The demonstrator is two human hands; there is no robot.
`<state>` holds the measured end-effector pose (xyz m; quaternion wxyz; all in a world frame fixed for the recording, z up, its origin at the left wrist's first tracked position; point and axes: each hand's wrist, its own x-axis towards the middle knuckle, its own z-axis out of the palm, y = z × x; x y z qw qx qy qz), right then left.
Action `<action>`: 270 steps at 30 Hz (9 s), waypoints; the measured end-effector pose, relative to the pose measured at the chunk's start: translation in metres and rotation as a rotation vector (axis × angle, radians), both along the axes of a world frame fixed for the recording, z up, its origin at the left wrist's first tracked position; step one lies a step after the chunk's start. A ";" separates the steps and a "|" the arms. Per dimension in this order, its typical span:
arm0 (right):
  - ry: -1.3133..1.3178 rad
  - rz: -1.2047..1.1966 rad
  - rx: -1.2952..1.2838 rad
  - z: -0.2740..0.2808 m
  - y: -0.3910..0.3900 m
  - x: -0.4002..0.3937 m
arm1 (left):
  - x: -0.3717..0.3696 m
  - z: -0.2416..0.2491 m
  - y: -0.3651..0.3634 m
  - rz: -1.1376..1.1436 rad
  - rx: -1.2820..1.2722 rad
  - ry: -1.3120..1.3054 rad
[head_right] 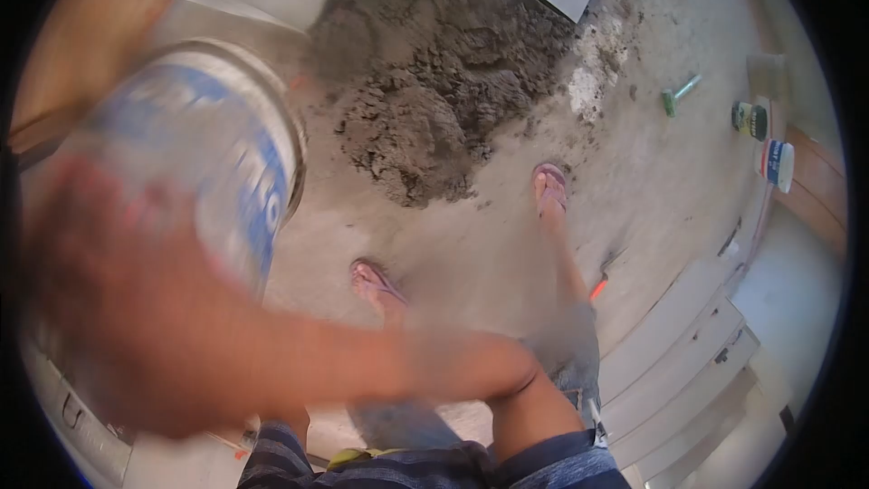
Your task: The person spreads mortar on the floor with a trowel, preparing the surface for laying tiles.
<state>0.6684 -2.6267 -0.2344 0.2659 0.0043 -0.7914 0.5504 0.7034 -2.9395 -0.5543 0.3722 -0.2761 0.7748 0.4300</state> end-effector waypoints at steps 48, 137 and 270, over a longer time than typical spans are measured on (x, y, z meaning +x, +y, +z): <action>-1.562 -1.559 -0.570 -0.468 0.256 0.844 | 0.596 0.077 1.062 -2.103 1.528 1.733; 0.291 -0.744 -0.505 -0.053 0.260 0.408 | 0.238 -0.086 0.514 -0.360 -0.013 0.366; -0.353 -0.693 0.364 -0.184 0.071 0.221 | -0.017 -0.077 0.175 -1.738 0.247 0.697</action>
